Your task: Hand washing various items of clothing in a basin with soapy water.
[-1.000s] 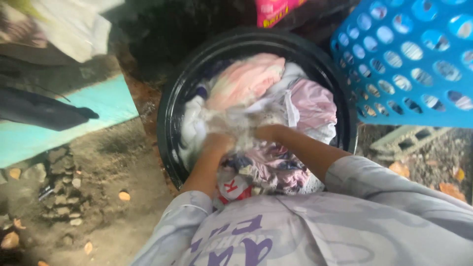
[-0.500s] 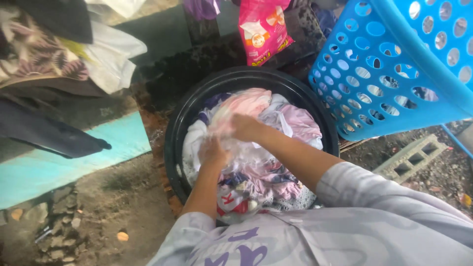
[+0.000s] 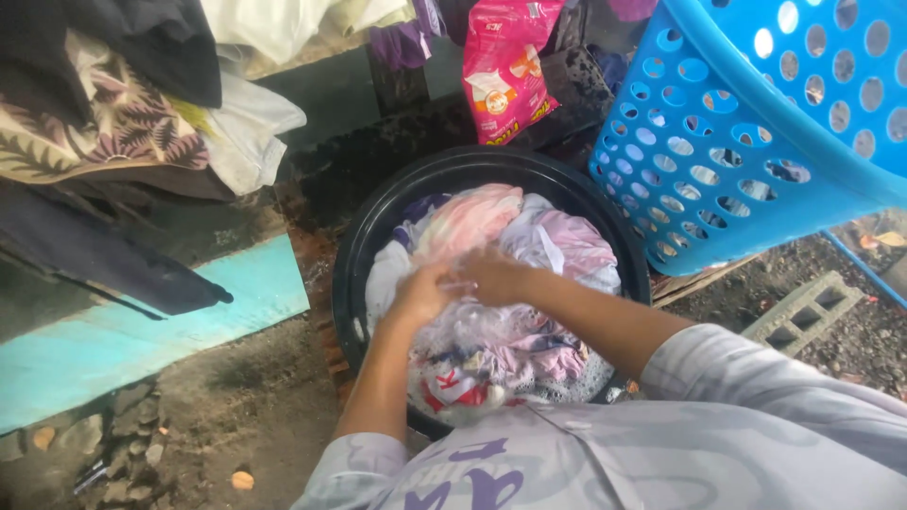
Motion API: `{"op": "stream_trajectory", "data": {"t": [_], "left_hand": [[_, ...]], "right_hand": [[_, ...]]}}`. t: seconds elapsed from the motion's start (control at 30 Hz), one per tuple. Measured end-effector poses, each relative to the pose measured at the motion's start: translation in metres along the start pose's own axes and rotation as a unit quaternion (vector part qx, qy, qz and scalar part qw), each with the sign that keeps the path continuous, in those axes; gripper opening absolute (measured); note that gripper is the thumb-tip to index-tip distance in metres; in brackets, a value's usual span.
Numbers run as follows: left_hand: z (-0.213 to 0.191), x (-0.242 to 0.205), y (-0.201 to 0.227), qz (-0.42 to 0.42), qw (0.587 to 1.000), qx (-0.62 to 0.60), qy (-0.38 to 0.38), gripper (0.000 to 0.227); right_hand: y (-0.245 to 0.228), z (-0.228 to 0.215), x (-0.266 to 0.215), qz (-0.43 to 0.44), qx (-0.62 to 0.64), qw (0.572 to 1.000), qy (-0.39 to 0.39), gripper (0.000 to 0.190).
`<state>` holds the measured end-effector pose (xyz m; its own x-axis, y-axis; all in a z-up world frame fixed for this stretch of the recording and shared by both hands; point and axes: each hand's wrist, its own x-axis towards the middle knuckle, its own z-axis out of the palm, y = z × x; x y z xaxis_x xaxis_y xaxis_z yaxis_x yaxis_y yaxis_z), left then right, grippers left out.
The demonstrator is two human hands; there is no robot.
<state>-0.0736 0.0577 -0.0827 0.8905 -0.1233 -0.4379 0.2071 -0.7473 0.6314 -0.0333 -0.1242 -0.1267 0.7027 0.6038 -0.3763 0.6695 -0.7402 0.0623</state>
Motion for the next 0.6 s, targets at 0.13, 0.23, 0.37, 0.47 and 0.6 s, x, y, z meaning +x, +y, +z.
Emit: {"op": "stream_trajectory", "data": {"t": [0.13, 0.23, 0.37, 0.47, 0.6], "left_hand": [[-0.040, -0.009, 0.022, 0.133, 0.988, -0.069, 0.035, 0.026], [-0.055, -0.003, 0.022, 0.260, 0.938, -0.223, 0.056, 0.022], [-0.044, -0.004, 0.052, 0.387, 0.798, -0.439, 0.141, 0.048], [-0.016, -0.019, 0.084, 0.362, 0.835, -0.412, 0.052, 0.093], [0.034, 0.002, 0.085, 0.504, 0.756, -0.409, 0.084, 0.085]], "right_hand": [[0.015, -0.045, -0.027, -0.005, 0.284, 0.955, 0.089, 0.056], [0.006, -0.093, -0.060, 0.077, 0.368, 0.920, 0.112, 0.056], [0.016, -0.146, -0.077, -0.006, 0.428, 0.814, 0.392, 0.047], [-0.006, -0.202, -0.103, 0.081, 0.472, 0.776, 0.409, 0.044], [-0.005, -0.228, -0.121, -0.004, 0.540, 0.715, 0.445, 0.043]]}}
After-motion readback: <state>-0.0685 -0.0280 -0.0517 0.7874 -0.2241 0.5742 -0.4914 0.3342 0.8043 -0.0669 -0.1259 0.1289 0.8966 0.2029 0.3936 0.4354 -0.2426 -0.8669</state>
